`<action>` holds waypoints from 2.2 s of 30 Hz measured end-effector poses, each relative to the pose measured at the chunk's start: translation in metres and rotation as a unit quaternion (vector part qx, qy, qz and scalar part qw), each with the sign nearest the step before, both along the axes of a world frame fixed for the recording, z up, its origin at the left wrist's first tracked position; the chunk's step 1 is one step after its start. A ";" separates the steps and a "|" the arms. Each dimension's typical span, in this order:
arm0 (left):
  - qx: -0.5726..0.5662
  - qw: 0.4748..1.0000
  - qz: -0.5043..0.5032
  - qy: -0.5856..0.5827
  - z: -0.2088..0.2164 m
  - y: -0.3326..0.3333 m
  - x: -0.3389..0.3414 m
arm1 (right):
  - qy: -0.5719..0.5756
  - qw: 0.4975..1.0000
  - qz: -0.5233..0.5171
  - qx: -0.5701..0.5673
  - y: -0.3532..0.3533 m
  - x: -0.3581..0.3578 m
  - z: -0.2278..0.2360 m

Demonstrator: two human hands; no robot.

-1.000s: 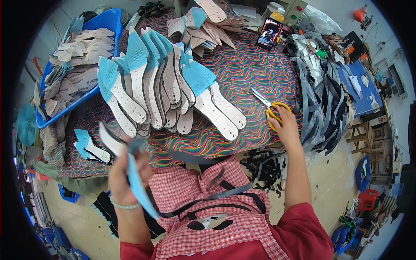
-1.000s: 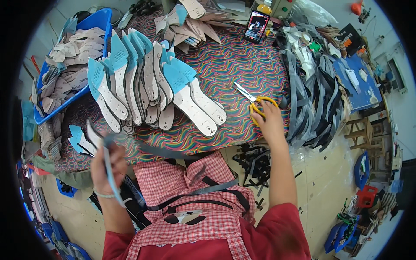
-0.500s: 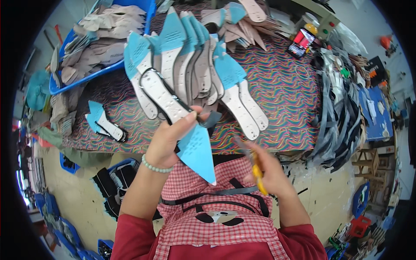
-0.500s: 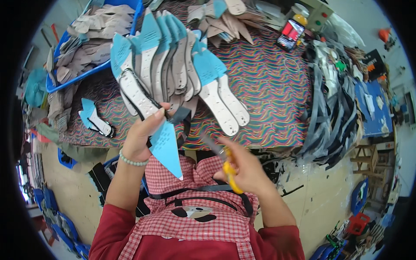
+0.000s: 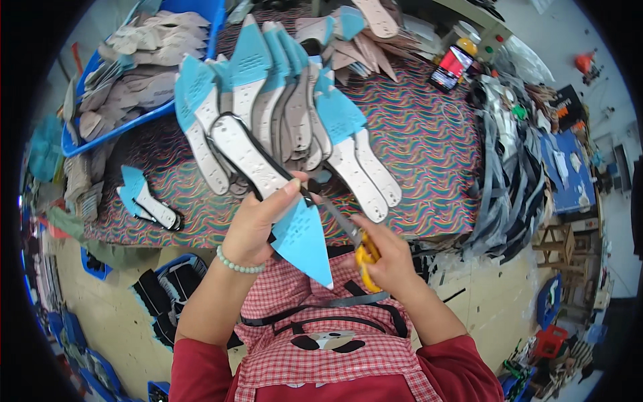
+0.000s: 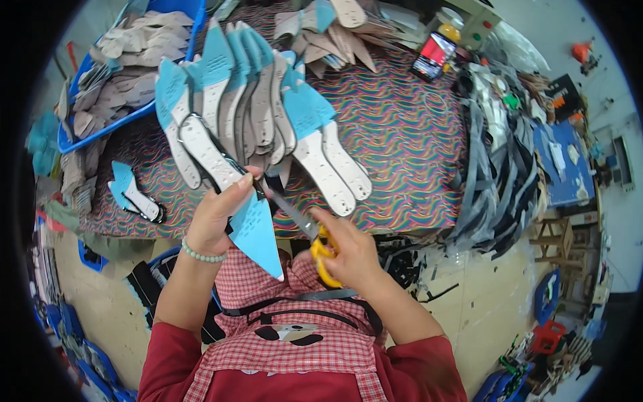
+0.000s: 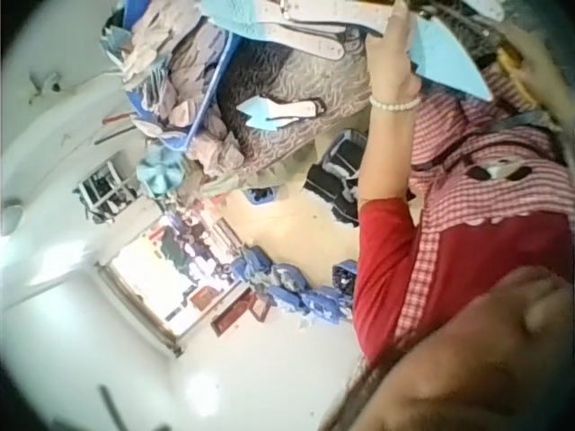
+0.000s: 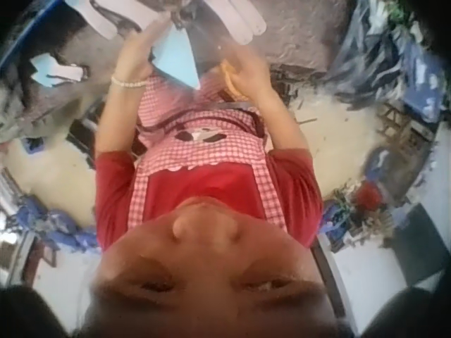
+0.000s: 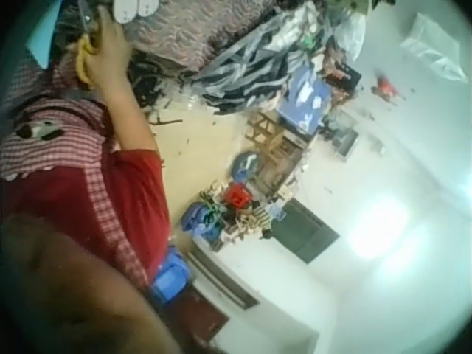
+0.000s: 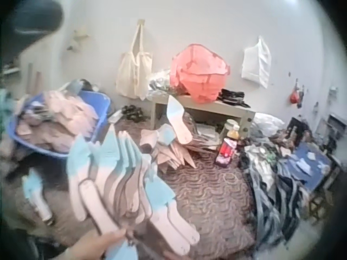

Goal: The person assembles shoe components by hand in a workshop. They pick up light blue and white shoe insoles and wrap a black elastic strap around the edges of each insole, securing it in place. The person uses yellow-handled scissors to trim the excess strap after wrapping. Finished units are stacked on the table.

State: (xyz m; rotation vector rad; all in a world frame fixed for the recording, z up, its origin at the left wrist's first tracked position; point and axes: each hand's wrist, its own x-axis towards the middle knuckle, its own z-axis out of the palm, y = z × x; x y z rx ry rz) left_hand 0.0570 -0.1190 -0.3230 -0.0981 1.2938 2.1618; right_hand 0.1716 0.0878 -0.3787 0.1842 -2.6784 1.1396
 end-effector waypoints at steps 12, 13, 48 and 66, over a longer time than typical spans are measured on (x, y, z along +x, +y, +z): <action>-0.165 0.903 -0.038 0.394 -0.016 0.029 0.036 | 0.000 0.993 0.039 -0.109 0.021 -0.014 0.032; -0.169 0.887 -0.015 0.429 -0.022 0.030 0.044 | -0.007 0.994 0.027 -0.108 -0.005 -0.014 0.032; -0.484 0.686 0.016 0.543 -0.024 -0.150 -0.031 | 0.105 0.916 -0.084 -0.377 -0.004 -0.027 0.050; 0.249 0.941 0.077 0.216 0.024 -0.143 -0.122 | 0.240 0.958 0.145 0.060 -0.109 -0.234 0.032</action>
